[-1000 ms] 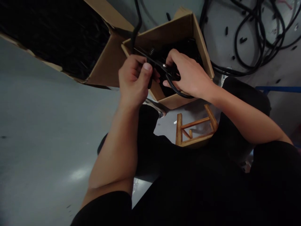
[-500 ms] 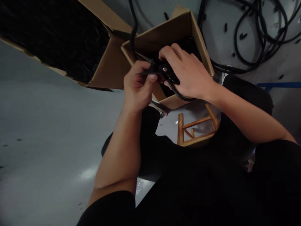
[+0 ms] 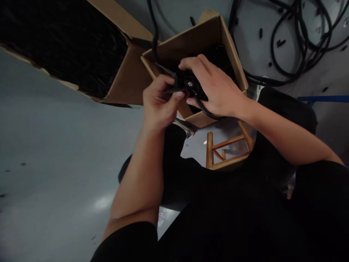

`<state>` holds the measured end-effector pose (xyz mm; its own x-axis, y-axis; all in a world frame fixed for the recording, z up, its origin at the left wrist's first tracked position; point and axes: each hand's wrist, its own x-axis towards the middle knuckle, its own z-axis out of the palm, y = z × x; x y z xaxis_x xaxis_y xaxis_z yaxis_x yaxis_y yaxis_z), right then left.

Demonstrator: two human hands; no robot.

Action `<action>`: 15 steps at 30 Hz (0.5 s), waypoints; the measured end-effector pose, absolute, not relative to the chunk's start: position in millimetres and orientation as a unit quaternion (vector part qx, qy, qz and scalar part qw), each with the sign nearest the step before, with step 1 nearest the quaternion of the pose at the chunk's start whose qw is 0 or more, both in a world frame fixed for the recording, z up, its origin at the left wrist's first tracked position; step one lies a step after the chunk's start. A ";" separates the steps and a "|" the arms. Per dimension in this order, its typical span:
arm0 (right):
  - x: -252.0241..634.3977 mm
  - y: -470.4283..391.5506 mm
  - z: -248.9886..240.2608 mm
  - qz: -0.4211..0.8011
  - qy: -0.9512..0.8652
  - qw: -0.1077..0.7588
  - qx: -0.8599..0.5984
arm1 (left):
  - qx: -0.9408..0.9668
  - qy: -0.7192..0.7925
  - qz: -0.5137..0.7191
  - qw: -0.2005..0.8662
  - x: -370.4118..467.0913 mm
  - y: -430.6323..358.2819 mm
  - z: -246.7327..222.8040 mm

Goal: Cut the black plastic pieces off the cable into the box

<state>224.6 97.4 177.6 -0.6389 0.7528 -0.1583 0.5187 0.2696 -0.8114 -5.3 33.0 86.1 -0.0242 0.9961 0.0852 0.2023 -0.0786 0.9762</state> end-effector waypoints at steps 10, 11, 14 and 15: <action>222.1 98.7 181.5 0.513 -0.711 0.126 -0.465 | 0.541 0.563 0.505 0.367 1.3 37.3 88.4; 223.1 100.4 181.2 0.511 -0.711 0.127 -0.467 | 0.542 0.560 0.503 0.374 -1.1 38.3 91.4; 226.5 106.0 178.0 0.512 -0.719 0.130 -0.453 | 0.553 0.542 0.493 0.397 -9.1 40.3 101.1; 227.3 107.6 176.1 0.520 -0.720 0.131 -0.441 | 0.559 0.538 0.482 0.407 -11.0 40.4 104.3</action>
<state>227.3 107.6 176.1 -0.5773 0.7705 -0.2705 0.4980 0.0697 -0.8644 -11.0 40.4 104.3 -0.0434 0.9939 0.1017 0.2102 -0.0904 0.9735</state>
